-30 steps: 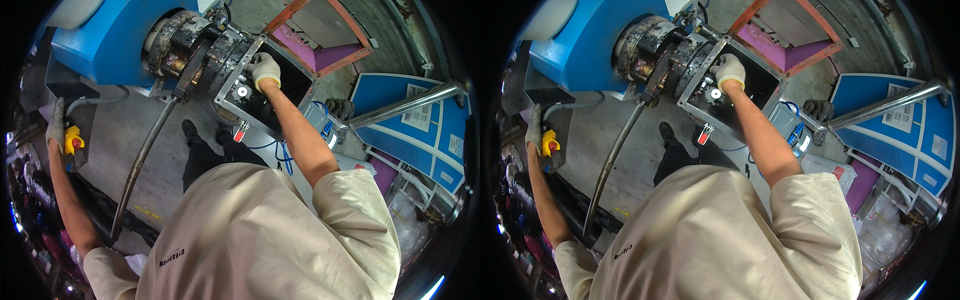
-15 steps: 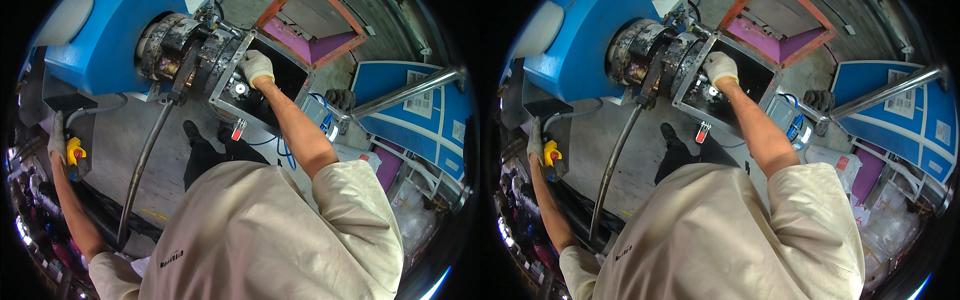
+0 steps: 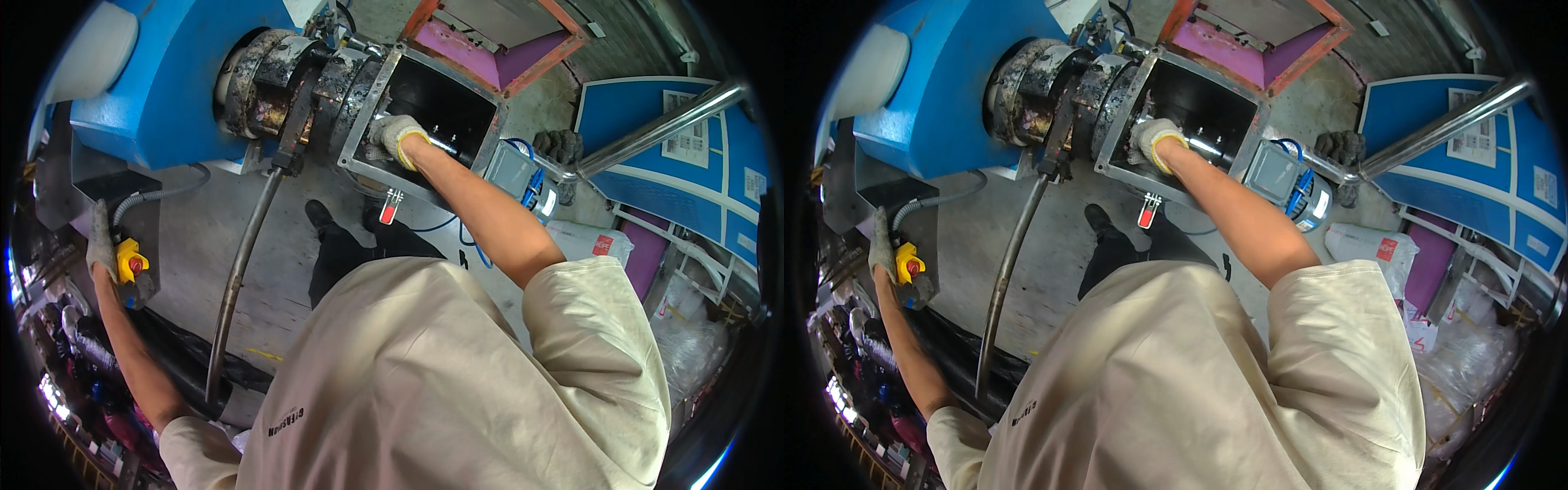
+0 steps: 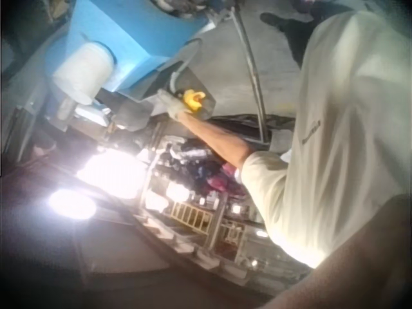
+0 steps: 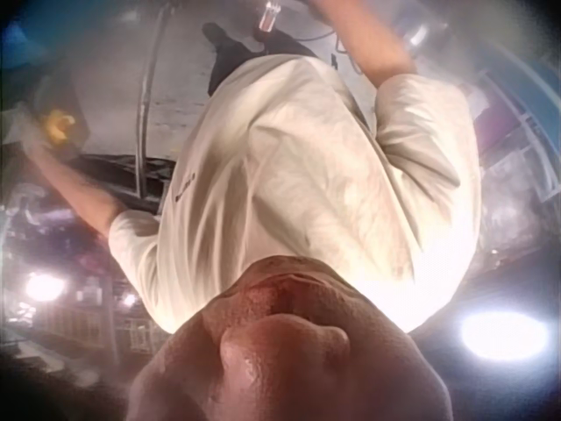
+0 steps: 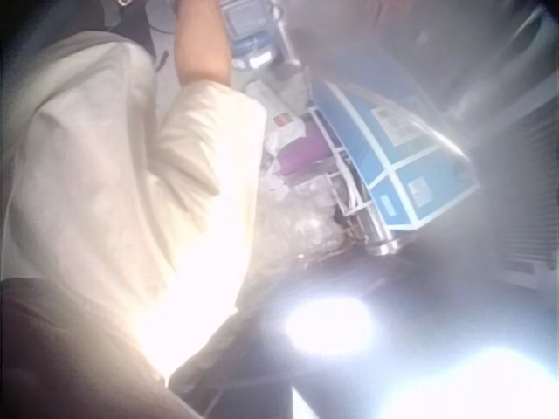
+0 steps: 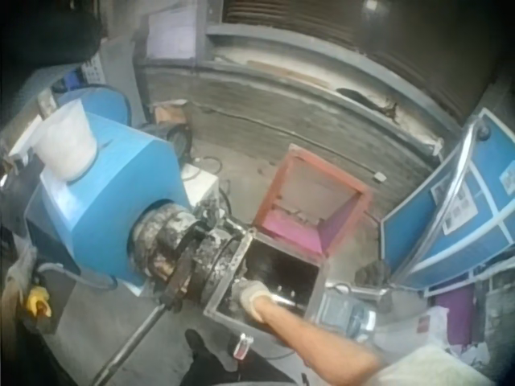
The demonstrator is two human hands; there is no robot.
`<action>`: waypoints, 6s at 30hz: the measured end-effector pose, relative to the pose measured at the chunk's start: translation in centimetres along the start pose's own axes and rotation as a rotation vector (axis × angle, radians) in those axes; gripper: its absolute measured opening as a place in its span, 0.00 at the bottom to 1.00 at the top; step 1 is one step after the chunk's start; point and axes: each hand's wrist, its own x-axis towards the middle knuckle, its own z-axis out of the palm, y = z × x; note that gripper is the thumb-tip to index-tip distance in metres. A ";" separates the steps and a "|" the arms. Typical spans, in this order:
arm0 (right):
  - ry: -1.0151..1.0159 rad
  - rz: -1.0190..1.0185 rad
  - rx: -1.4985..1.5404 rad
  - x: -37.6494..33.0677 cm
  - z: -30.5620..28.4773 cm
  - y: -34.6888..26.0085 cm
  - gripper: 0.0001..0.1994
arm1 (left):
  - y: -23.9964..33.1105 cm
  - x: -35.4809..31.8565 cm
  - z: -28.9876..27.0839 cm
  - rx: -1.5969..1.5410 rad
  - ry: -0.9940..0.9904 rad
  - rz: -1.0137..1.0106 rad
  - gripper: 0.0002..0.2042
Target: The person puts on a pair of work gloves and proceeds to clean a large blue industrial machine. They wipe the exterior surfaces and the interior of an open compartment using a cloth, focusing on removing residue from the metal parts.
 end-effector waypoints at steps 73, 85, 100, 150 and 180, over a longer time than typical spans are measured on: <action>0.441 -0.045 -0.578 -6.8 -6.1 -4.1 0.13 | 1.9 -1.3 0.5 -0.058 0.017 -0.247 0.37; -0.069 -0.152 -0.697 2.3 -3.6 2.9 0.13 | 4.8 -3.7 2.7 -0.084 0.032 -0.227 0.40; -0.353 0.064 -0.412 0.2 0.6 -0.1 0.22 | 2.8 -0.9 1.0 -0.069 -0.011 -0.239 0.36; 0.816 0.041 0.992 -30.6 1.6 1.2 0.14 | 3.5 -1.8 0.8 0.016 -0.066 -0.136 0.39; 0.060 0.304 -0.278 -2.1 22.2 16.5 0.17 | 1.8 1.5 0.4 -0.051 0.186 0.035 0.45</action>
